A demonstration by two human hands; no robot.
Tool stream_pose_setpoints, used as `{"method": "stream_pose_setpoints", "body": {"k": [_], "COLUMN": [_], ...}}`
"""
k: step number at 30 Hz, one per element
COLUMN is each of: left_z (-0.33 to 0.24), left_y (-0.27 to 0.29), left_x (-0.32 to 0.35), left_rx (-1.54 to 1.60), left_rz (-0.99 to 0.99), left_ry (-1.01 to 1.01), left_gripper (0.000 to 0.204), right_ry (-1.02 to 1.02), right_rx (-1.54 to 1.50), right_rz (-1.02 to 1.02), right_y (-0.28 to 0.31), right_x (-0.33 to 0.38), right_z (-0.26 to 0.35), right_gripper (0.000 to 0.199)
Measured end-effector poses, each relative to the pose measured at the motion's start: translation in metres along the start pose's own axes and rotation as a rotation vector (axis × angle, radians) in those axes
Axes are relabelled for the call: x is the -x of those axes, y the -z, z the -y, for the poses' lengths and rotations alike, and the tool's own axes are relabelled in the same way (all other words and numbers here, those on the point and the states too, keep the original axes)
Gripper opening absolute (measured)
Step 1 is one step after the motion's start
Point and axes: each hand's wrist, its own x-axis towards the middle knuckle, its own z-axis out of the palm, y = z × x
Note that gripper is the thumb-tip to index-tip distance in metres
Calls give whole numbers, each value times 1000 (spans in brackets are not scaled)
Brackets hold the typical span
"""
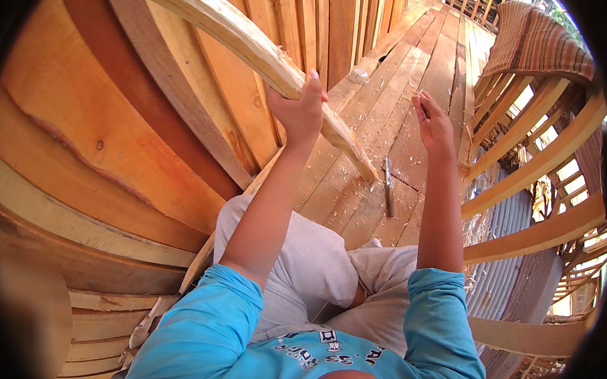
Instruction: The person sits on a wooden floor and uses a knife to shave and shape a curved piece of wood. They repeatedly scrape the surface, removing thin shavings and rotating the wood to work on different sections.
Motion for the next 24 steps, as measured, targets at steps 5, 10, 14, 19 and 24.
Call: {"method": "stream_pose_setpoints", "body": {"k": [5, 10, 14, 19, 24], "left_z": [-12, -31, -25, -59, -87], "left_y": [4, 5, 10, 17, -5], "left_x": [3, 15, 28, 48, 73], "left_rx": [-51, -63, -35, -144, -19], "left_rz": [17, -30, -6, -39, -66], "left_ry": [77, 142, 167, 10, -43], "left_gripper": [25, 28, 43, 56, 59], "right_ry": [70, 136, 222, 337, 498], "right_rx": [-108, -188, -272, -425, -538], "right_rz": [100, 169, 228, 235, 268], "right_y": [-80, -145, -224, -357, -406], "right_x": [45, 93, 154, 282, 354], "right_z": [62, 87, 95, 89, 117], "right_gripper": [45, 48, 32, 27, 24]}}
